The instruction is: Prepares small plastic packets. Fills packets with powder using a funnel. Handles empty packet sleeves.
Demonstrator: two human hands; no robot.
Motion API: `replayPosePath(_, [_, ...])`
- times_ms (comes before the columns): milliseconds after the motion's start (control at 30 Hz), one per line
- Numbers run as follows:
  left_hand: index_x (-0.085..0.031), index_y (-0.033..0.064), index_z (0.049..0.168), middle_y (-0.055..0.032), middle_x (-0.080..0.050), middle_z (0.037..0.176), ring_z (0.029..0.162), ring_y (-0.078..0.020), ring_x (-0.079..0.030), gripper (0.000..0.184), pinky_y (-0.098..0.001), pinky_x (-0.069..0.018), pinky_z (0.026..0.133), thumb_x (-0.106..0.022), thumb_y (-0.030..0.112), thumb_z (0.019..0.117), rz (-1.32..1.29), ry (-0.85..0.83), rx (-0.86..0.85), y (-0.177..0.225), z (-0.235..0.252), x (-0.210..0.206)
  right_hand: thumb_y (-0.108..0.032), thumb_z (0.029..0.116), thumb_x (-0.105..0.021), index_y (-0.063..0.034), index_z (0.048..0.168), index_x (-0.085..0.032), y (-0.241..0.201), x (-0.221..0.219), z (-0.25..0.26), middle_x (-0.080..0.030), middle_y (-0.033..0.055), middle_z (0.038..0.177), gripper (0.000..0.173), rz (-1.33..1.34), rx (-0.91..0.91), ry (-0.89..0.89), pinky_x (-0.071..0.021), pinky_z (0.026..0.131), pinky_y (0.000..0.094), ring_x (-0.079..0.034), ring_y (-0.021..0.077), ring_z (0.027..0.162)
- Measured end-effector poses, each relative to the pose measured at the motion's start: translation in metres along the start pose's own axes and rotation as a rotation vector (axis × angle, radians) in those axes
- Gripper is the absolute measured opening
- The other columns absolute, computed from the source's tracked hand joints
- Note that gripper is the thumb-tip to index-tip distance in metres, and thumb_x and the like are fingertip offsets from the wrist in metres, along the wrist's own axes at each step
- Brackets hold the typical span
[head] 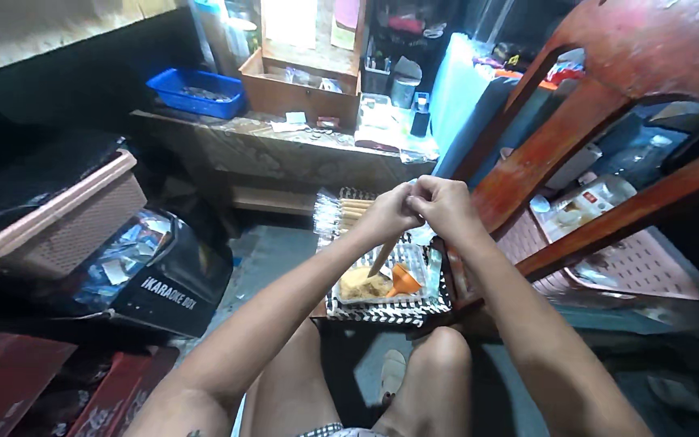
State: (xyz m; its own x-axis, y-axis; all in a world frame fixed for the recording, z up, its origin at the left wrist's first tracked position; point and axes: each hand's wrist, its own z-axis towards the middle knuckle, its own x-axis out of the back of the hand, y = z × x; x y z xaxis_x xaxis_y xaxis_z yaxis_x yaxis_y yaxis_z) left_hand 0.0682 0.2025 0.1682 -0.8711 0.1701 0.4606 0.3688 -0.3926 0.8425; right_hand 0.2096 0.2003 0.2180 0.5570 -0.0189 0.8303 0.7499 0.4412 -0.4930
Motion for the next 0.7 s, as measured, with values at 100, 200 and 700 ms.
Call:
replayPosePath(100, [-0.063, -0.0028, 0.112, -0.0109, -0.066, 0.092, 0.083, -0.0151, -0.064, 0.020, -0.0356, -0.0538, 0.082, -0.070, 0.005, 0.0943, 0.086, -0.078, 0.043, -0.003, 0.006, 0.003, -0.014, 0.1021, -0.060, 0.0002, 0.099, -0.068, 0.000, 0.007, -0.004, -0.068, 0.0171, 0.089, 0.017, -0.095, -0.040, -0.045, -0.0505, 0.080, 0.0553, -0.066, 0.0332, 0.087])
replayPosePath(200, [-0.070, -0.0006, 0.104, -0.0107, -0.071, 0.094, 0.086, -0.0163, -0.068, 0.013, -0.0385, -0.0547, 0.086, -0.064, 0.009, 0.0994, 0.237, -0.115, 0.057, -0.001, 0.004, 0.011, -0.017, 0.1040, -0.057, -0.0011, 0.100, -0.069, -0.002, 0.011, -0.005, -0.069, 0.0177, 0.092, 0.020, -0.148, -0.078, -0.080, -0.0501, 0.081, 0.0569, -0.067, 0.0350, 0.091])
replayPosePath(700, [-0.076, -0.0002, 0.102, -0.0171, -0.072, 0.105, 0.099, -0.0304, -0.069, 0.014, -0.0491, -0.0532, 0.091, -0.064, 0.007, 0.0983, 0.586, -0.067, -0.115, 0.001, 0.012, 0.038, -0.018, 0.1071, -0.052, 0.0006, 0.103, -0.070, 0.006, 0.022, -0.005, -0.069, 0.0205, 0.100, 0.026, -0.040, -0.161, -0.044, -0.0483, 0.086, 0.0585, -0.066, 0.0357, 0.098])
